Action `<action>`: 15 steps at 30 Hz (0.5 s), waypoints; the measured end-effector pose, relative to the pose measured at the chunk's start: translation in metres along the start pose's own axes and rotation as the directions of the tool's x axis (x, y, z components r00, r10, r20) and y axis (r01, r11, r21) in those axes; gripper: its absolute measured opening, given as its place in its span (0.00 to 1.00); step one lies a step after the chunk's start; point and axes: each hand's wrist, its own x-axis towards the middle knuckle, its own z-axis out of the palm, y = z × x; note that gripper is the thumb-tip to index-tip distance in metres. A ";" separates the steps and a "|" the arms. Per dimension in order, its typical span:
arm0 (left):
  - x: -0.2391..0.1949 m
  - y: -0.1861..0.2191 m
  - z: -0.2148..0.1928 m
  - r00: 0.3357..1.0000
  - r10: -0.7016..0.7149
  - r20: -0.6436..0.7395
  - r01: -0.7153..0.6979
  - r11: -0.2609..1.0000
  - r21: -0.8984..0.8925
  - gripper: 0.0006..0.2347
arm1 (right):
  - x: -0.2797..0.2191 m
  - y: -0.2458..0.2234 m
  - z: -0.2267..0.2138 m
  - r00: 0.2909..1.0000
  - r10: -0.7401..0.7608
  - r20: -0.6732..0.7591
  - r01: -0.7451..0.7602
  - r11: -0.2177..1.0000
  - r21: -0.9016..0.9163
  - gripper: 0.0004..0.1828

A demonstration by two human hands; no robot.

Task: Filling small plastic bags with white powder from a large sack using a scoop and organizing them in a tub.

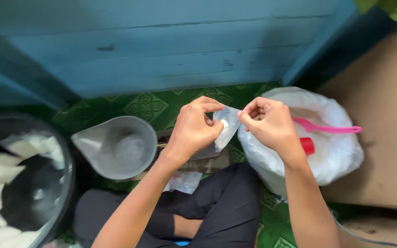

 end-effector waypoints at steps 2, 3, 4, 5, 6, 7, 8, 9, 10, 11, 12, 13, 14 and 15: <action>-0.010 -0.008 -0.018 0.999 -0.029 -0.027 0.029 1.000 0.004 0.16 | -0.001 -0.011 0.018 0.999 -0.009 0.033 0.009 1.000 -0.006 0.04; -0.016 -0.013 -0.027 0.998 -0.054 -0.039 0.054 0.999 0.004 0.16 | -0.002 -0.016 0.029 0.999 -0.006 0.054 0.006 1.000 -0.012 0.03; -0.022 -0.018 -0.037 0.996 -0.064 -0.057 0.064 0.998 0.007 0.16 | -0.001 -0.019 0.041 0.997 -0.016 0.073 0.017 1.000 -0.012 0.03; -0.028 -0.023 -0.046 0.995 -0.072 -0.071 0.073 0.997 0.015 0.16 | -0.001 -0.021 0.052 0.995 -0.031 0.090 0.033 0.999 -0.014 0.04; -0.033 -0.028 -0.055 0.993 -0.080 -0.084 0.082 0.996 0.023 0.16 | -0.001 -0.023 0.062 0.993 -0.047 0.107 0.048 0.999 -0.016 0.05; -0.038 -0.034 -0.064 0.992 -0.085 -0.096 0.088 0.996 0.024 0.16 | -0.002 -0.029 0.073 0.992 -0.053 0.118 0.056 0.998 -0.016 0.05; -0.042 -0.040 -0.072 0.989 -0.109 -0.097 0.114 0.993 0.044 0.16 | -0.003 -0.034 0.083 0.988 -0.070 0.136 0.075 0.997 -0.035 0.05; -0.046 -0.047 -0.080 0.986 -0.134 -0.100 0.141 0.988 0.063 0.16 | -0.003 -0.039 0.094 0.984 -0.087 0.155 0.096 0.994 -0.053 0.05; -0.050 -0.052 -0.087 0.984 -0.141 -0.113 0.148 0.987 0.063 0.16 | -0.003 -0.042 0.104 0.981 -0.094 0.168 0.104 0.993 -0.053 0.05; -0.056 -0.057 -0.094 0.980 -0.163 -0.113 0.171 0.983 0.067 0.17 | -0.003 -0.045 0.116 0.978 -0.095 0.186 0.112 0.991 -0.079 0.05; -0.061 -0.063 -0.101 0.976 -0.185 -0.114 0.194 0.978 0.071 0.17 | -0.004 -0.047 0.127 0.974 -0.096 0.205 0.120 0.987 -0.105 0.05; -0.063 -0.074 -0.104 0.973 -0.194 -0.125 0.204 0.976 0.072 0.17 | -0.002 -0.045 0.138 0.971 -0.100 0.218 0.125 0.987 -0.103 0.05; -0.065 -0.086 -0.107 0.974 -0.182 -0.134 0.195 0.976 0.094 0.17 | -0.001 -0.043 0.148 0.967 -0.104 0.232 0.132 0.985 -0.110 0.05; -0.066 -0.097 -0.111 0.976 -0.169 -0.139 0.185 0.976 0.114 0.17 | 0.001 -0.042 0.159 0.964 -0.104 0.244 0.136 0.983 -0.119 0.05</action>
